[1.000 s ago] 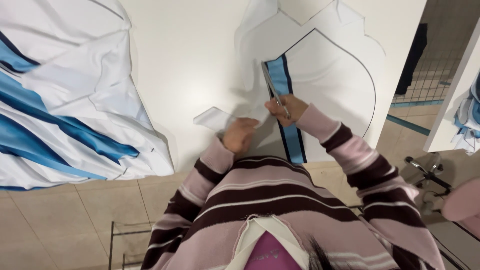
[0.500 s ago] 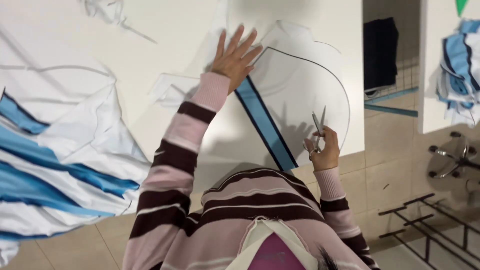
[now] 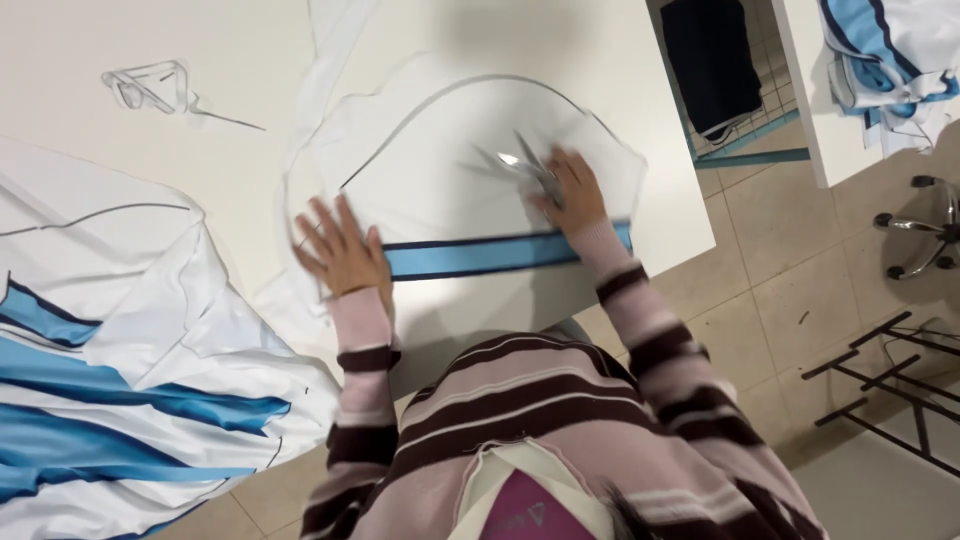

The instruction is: The person uses scissors to cut a piece of white fabric with blue stripes along a drawn outline on a white table. They adjust the fabric and cut along the marked lines to separate the pattern piece from the rest of the material.

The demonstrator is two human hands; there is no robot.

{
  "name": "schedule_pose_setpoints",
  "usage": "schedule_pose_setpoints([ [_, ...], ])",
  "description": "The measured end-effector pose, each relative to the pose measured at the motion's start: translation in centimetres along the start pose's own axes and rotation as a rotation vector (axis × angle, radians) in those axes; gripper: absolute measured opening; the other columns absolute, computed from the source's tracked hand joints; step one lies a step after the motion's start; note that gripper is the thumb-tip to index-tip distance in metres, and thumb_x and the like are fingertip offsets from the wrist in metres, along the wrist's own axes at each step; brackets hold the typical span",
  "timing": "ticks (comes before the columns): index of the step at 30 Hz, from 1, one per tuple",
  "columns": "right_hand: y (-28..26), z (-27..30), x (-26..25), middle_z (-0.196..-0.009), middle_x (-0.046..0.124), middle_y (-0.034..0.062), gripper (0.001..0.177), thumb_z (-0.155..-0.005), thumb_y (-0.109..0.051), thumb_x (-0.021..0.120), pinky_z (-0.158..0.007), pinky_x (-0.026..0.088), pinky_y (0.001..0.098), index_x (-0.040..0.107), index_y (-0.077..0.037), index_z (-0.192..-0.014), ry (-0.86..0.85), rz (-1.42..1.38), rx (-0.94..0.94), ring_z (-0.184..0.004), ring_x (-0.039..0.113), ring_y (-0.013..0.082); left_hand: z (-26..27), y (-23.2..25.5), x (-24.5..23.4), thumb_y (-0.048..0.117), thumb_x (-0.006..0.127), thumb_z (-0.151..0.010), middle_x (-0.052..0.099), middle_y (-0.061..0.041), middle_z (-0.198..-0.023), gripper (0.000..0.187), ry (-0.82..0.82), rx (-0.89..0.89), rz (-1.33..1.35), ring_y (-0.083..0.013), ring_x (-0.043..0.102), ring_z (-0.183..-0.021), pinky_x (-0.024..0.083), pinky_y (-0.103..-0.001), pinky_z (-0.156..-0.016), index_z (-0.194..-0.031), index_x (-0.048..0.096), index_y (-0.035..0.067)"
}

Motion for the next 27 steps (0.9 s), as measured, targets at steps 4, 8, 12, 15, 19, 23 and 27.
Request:
schedule_pose_setpoints([
  [4,-0.9,-5.8,0.7,-0.134,0.057,0.0138,0.054,-0.077,-0.015,0.093,-0.106,0.050,0.0425,0.062,0.001,-0.119,-0.117,-0.072,0.101,-0.126,0.056,0.0359,3.0,-3.7,4.0,0.045,0.052,-0.101,-0.001,-0.024,-0.167,0.082,0.137,-0.111,0.046,-0.0435,-0.008,-0.152,-0.004,-0.064,-0.120,-0.163,0.013,0.007],
  [8,-2.9,-4.0,-0.7,-0.140,0.055,0.0161,0.045,-0.082,-0.009,0.089,-0.105,0.051,0.0428,0.060,0.001,-0.114,0.025,-0.058,0.000,-0.135,0.054,0.0390,5.0,-1.9,3.5,0.037,0.059,-0.100,0.002,-0.016,-0.173,0.081,0.097,0.020,0.074,-0.0387,-0.006,-0.159,-0.001,-0.064,-0.125,-0.166,0.017,0.015],
  [12,-2.4,1.7,-2.4,-0.143,0.053,0.0212,0.053,-0.082,-0.007,0.087,-0.109,0.047,0.0466,0.056,0.005,-0.123,0.091,0.028,0.094,-0.133,0.052,0.0436,4.8,-2.6,5.5,0.038,0.059,-0.105,0.005,-0.011,-0.175,0.074,0.155,0.096,0.006,-0.0390,-0.005,-0.159,0.000,-0.063,-0.126,-0.167,0.021,0.021],
  [15,-0.5,4.2,-3.7,-0.144,0.052,0.0234,0.052,-0.082,-0.007,0.087,-0.109,0.048,0.0471,0.056,0.006,-0.122,0.080,0.028,0.141,-0.131,0.052,0.0444,4.6,-1.6,6.0,0.042,0.060,-0.100,0.004,-0.017,-0.172,0.081,0.001,0.091,0.051,-0.0429,-0.003,-0.156,0.000,-0.067,-0.122,-0.164,0.019,0.014],
  [19,2.5,3.6,-4.5,-0.144,0.053,0.0235,0.049,-0.084,-0.007,0.086,-0.104,0.050,0.0454,0.056,0.004,-0.120,0.079,0.034,0.188,-0.127,0.055,0.0434,5.6,2.2,6.9,0.045,0.059,-0.101,0.003,-0.018,-0.171,0.083,0.037,0.150,-0.016,-0.0432,-0.002,-0.155,0.001,-0.067,-0.122,-0.164,0.018,0.010],
  [23,6.4,1.8,-6.2,-0.140,0.054,0.0211,0.052,-0.084,-0.008,0.089,-0.098,0.053,0.0430,0.056,0.003,-0.123,0.111,0.066,0.162,-0.121,0.059,0.0408,7.0,5.5,7.5,0.043,0.058,-0.098,0.001,-0.016,-0.170,0.085,0.049,0.115,0.048,-0.0404,-0.001,-0.157,0.000,-0.064,-0.124,-0.163,0.017,0.006],
  [27,7.4,0.8,-7.5,-0.129,0.057,0.0178,0.060,-0.084,-0.008,0.088,-0.094,0.054,0.0416,0.054,0.004,-0.132,0.149,0.019,0.194,-0.112,0.061,0.0345,7.3,4.2,8.0,0.035,0.060,-0.101,0.008,-0.018,-0.173,0.082,0.100,0.073,-0.047,-0.0379,0.003,-0.159,0.002,-0.061,-0.126,-0.166,0.021,0.003],
])
Point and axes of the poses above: each hand's wrist, its own z-axis away from the middle knuckle, its own x-axis out of the palm, y = z × x, the point moved 3 cm from there along -z, towards the middle knuckle
